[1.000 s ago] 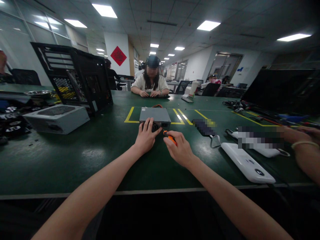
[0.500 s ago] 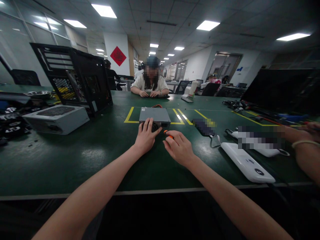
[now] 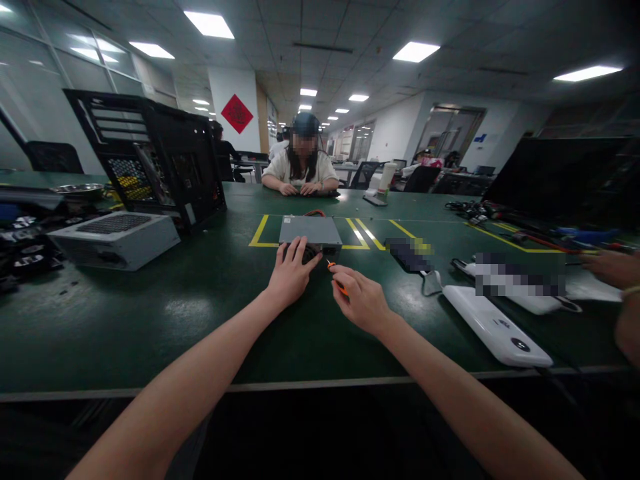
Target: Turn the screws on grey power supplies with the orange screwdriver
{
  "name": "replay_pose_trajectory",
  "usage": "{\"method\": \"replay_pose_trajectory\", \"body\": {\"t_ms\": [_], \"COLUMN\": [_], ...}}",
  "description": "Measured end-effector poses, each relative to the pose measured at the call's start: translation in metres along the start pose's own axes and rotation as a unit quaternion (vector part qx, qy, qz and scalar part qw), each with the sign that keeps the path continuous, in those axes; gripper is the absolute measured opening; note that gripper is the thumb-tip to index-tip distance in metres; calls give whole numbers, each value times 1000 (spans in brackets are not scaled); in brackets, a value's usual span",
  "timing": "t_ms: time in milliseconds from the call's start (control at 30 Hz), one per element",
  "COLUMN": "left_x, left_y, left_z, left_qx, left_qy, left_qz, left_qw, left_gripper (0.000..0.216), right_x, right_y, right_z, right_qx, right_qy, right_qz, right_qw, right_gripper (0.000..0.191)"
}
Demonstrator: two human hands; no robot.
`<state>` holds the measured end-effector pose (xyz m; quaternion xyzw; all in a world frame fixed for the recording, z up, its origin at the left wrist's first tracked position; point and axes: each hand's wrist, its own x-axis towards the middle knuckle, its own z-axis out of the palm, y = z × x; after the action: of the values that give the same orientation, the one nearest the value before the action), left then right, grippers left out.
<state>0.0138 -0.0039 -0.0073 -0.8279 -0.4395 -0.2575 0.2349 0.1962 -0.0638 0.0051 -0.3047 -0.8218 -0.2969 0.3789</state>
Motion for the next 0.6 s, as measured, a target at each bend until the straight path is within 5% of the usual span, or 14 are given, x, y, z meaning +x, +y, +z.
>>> {"method": "replay_pose_trajectory", "body": {"t_ms": [133,333,600], "left_x": [1,0,1], "left_y": [0,0,0], "left_z": [1,2,0], "left_qx": [-1,-5,-1], "left_qy": [0,-7,-7], "left_qz": [-1,-3,2], "left_qw": [1000,1000,1000], "left_gripper": [49,51,49], "right_x": [1,0,-2], "right_y": [-1,0,-3], "right_z": [-1,1,1], "right_qx": [15,53,68], "right_qy": [-22,18,-10], "right_qz": [-8,47,70], "right_qw": [1000,997,995], "right_gripper": [5,24,13]}}
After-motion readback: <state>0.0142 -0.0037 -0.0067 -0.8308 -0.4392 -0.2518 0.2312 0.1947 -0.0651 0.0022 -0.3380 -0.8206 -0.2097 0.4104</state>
